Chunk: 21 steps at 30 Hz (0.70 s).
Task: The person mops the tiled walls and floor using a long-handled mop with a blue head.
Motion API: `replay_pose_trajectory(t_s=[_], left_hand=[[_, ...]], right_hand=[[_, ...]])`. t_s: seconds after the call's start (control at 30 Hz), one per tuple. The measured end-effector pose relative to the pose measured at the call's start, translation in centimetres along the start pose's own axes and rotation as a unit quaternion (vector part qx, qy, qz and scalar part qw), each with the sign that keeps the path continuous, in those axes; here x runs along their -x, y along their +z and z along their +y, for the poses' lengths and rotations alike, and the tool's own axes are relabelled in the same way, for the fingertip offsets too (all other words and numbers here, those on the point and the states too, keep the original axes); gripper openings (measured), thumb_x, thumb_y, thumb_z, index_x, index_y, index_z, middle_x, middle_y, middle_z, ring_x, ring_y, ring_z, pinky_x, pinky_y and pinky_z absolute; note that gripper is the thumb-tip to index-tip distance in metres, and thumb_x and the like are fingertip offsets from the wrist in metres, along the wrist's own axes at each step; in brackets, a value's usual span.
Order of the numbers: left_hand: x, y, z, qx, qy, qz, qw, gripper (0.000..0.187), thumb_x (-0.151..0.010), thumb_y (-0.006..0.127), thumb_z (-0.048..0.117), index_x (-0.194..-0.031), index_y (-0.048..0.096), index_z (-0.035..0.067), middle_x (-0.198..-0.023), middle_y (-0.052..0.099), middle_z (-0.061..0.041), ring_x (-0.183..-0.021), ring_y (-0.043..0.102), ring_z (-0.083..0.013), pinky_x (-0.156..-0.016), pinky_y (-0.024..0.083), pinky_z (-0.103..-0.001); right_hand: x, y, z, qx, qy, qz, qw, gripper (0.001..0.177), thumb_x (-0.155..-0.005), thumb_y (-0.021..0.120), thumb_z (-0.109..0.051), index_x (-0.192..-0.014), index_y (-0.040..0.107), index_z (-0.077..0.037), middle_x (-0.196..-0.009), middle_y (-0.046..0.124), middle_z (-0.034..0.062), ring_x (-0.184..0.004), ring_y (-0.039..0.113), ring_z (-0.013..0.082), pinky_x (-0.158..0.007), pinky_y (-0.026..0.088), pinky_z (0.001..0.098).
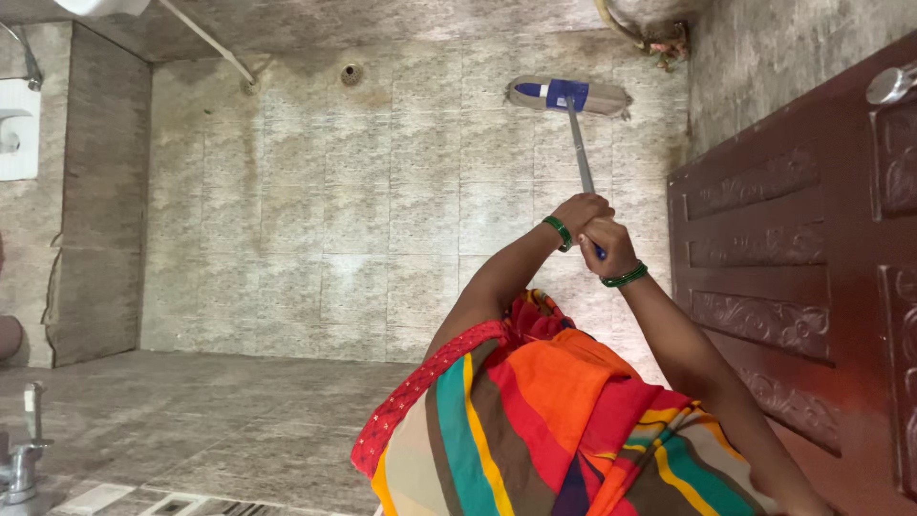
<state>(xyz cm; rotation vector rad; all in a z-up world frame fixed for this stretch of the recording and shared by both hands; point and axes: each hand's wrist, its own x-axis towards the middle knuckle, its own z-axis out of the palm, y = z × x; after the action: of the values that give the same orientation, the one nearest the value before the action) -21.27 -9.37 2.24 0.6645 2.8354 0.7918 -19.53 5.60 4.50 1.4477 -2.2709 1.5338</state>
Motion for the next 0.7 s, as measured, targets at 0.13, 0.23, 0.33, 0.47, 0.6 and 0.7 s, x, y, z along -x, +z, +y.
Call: replay_pose_trajectory(t_s=[0.13,0.23,0.33,0.47,0.6,0.7], left_hand=[[2.4,1.8,1.4,0.017,0.033,0.049,0.998,0.018,-0.079,0.066,0.022,-0.094,0.071,0.015,-0.104,0.069,-0.007,-0.111,0.061,-0.0291,-0.1,0.047,-0.044],[5.1,4.3,3.4,0.013,0.035,0.039,0.999,0.015,-0.079,0.067,0.024,-0.09,0.069,0.014,-0.1,0.069,-0.006,-0.109,0.061,-0.0292,-0.098,0.048,-0.043],[7.4,6.0,6.4,0.025,0.049,0.059,0.997,0.017,-0.076,0.068,0.026,-0.088,0.069,0.014,-0.095,0.069,-0.005,-0.106,0.062,-0.0287,-0.097,0.049,-0.043],[8.5,8.9,11.2,0.075,0.036,0.07,0.994,0.019,-0.074,0.069,0.03,-0.084,0.069,0.013,-0.091,0.069,-0.007,-0.1,0.063,-0.0285,-0.093,0.049,-0.043],[9.6,11.4,15.0,0.105,0.043,0.103,0.988,0.019,-0.076,0.069,0.03,-0.083,0.069,0.013,-0.087,0.069,-0.006,-0.096,0.063,-0.029,-0.09,0.049,-0.044],[10.5,12.0,15.9,0.117,0.055,0.089,0.988,0.02,-0.074,0.071,0.029,-0.087,0.071,0.013,-0.087,0.07,-0.005,-0.094,0.063,-0.0286,-0.089,0.048,-0.044]], right_hand=[[2.5,0.8,-2.7,0.02,0.002,-0.014,1.0,0.015,-0.086,0.063,0.0,-0.073,0.055,-0.001,-0.069,0.053,0.0155,-0.065,0.055,0.0346,-0.06,0.044,0.0438],[5.2,1.2,-5.6,0.012,0.008,-0.03,0.999,0.015,-0.084,0.064,-0.001,-0.072,0.055,-0.001,-0.068,0.053,0.0147,-0.063,0.055,0.0334,-0.059,0.045,0.0432],[7.4,-0.2,-8.9,0.004,-0.01,-0.051,0.999,0.015,-0.086,0.064,0.0,-0.074,0.056,-0.001,-0.069,0.053,0.0146,-0.065,0.056,0.0337,-0.061,0.046,0.0429],[10.2,-3.8,-13.2,0.001,0.01,-0.071,0.997,0.014,-0.083,0.065,0.0,-0.072,0.056,0.0,-0.067,0.053,0.0159,-0.063,0.055,0.0346,-0.059,0.044,0.044],[12.3,-7.0,-16.2,-0.029,0.012,-0.053,0.998,0.011,-0.084,0.063,0.0,-0.075,0.057,-0.001,-0.07,0.055,0.015,-0.065,0.056,0.0344,-0.061,0.045,0.0425],[13.7,-7.0,-16.5,-0.04,-0.012,-0.066,0.997,0.009,-0.085,0.063,-0.002,-0.077,0.06,-0.001,-0.071,0.058,0.0139,-0.065,0.058,0.0332,-0.062,0.047,0.0414]])
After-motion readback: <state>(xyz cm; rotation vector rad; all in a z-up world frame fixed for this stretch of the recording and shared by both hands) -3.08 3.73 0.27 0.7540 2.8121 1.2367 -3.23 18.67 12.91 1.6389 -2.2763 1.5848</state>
